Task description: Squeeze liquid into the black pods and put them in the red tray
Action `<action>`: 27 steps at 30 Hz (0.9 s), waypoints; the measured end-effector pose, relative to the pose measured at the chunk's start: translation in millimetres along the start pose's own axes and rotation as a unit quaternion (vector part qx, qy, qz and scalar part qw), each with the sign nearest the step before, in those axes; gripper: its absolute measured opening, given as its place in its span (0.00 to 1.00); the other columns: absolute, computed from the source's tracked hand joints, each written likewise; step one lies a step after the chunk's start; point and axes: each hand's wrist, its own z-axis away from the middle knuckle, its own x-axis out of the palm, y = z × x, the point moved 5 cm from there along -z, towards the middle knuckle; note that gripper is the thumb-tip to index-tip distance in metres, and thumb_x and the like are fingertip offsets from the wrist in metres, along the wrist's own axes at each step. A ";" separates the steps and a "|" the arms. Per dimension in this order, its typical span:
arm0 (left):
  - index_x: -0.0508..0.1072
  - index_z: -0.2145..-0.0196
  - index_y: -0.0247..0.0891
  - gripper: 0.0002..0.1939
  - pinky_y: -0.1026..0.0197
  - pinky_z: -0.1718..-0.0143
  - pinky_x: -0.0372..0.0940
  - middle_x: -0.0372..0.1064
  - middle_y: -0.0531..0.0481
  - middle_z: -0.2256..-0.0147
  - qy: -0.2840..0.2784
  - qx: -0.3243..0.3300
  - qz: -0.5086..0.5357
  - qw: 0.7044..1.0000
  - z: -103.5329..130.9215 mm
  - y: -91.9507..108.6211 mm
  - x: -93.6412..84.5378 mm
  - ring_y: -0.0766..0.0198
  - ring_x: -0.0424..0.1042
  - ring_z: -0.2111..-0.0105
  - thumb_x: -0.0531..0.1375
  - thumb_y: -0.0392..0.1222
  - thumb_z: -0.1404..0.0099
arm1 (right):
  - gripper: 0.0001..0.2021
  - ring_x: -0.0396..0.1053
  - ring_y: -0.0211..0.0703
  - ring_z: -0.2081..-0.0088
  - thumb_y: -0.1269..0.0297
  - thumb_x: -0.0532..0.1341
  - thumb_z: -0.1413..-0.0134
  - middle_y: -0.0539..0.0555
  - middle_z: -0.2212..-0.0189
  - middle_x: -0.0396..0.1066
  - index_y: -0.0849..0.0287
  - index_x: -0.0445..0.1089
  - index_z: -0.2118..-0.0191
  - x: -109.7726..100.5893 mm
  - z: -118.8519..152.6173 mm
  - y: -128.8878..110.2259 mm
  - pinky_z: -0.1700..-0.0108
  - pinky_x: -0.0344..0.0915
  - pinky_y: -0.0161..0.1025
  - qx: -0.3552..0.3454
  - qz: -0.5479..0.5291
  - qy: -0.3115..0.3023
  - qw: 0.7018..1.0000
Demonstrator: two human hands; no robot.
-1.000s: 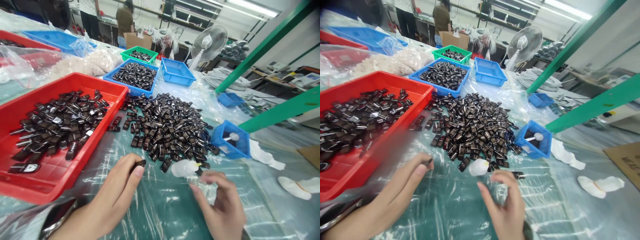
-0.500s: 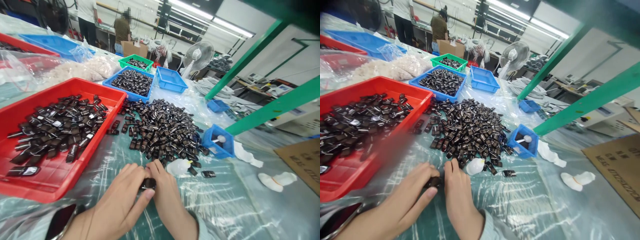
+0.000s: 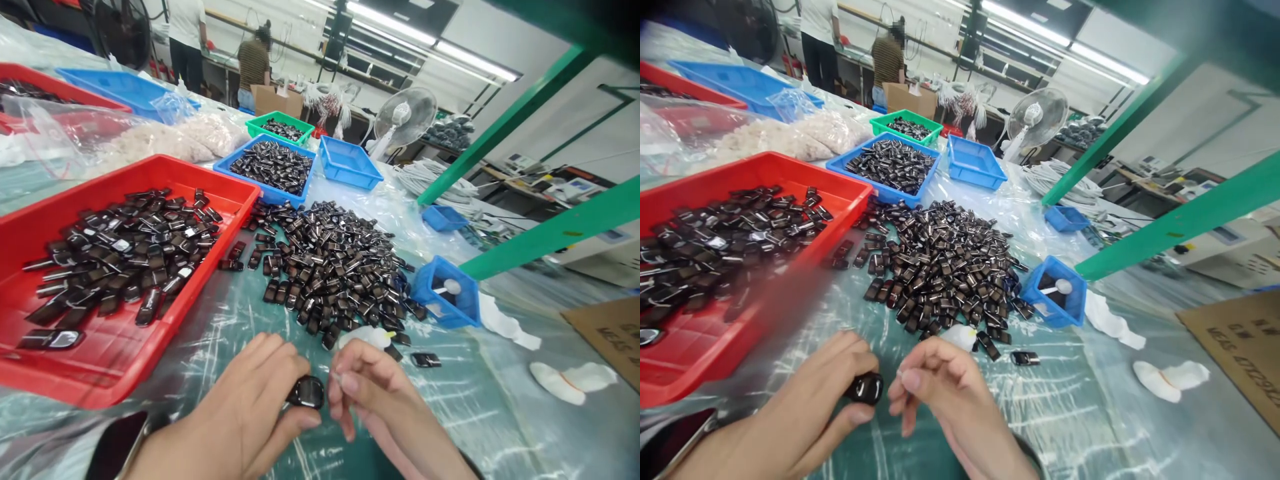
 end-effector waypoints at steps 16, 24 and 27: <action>0.61 0.63 0.37 0.20 0.62 0.72 0.63 0.65 0.51 0.74 -0.005 0.048 -0.025 0.999 -7.5 10.3 -6.1 0.63 0.64 0.74 0.37 0.48 0.24 | 0.11 0.66 0.27 0.81 0.64 0.70 0.52 0.44 0.81 0.70 0.59 0.67 0.68 9.9 3.0 16.3 0.75 0.65 0.26 0.084 -0.120 -0.070 0.987; 0.64 0.67 0.36 0.21 0.61 0.72 0.62 0.64 0.53 0.78 0.039 0.087 -0.148 0.984 -4.8 22.4 -11.4 0.63 0.63 0.77 0.38 0.45 0.24 | 0.16 0.62 0.27 0.79 0.56 0.71 0.55 0.43 0.79 0.65 0.59 0.65 0.69 13.8 1.5 20.4 0.73 0.59 0.27 0.056 -0.074 -0.098 0.991; 0.68 0.58 0.31 0.12 0.50 0.62 0.62 0.68 0.44 0.71 0.157 0.034 -0.284 0.945 -7.0 12.2 -49.3 0.53 0.68 0.67 0.49 0.41 0.26 | 0.16 0.62 0.28 0.77 0.54 0.71 0.54 0.44 0.78 0.66 0.58 0.68 0.66 13.5 5.8 13.6 0.73 0.57 0.28 0.007 -0.035 -0.086 0.996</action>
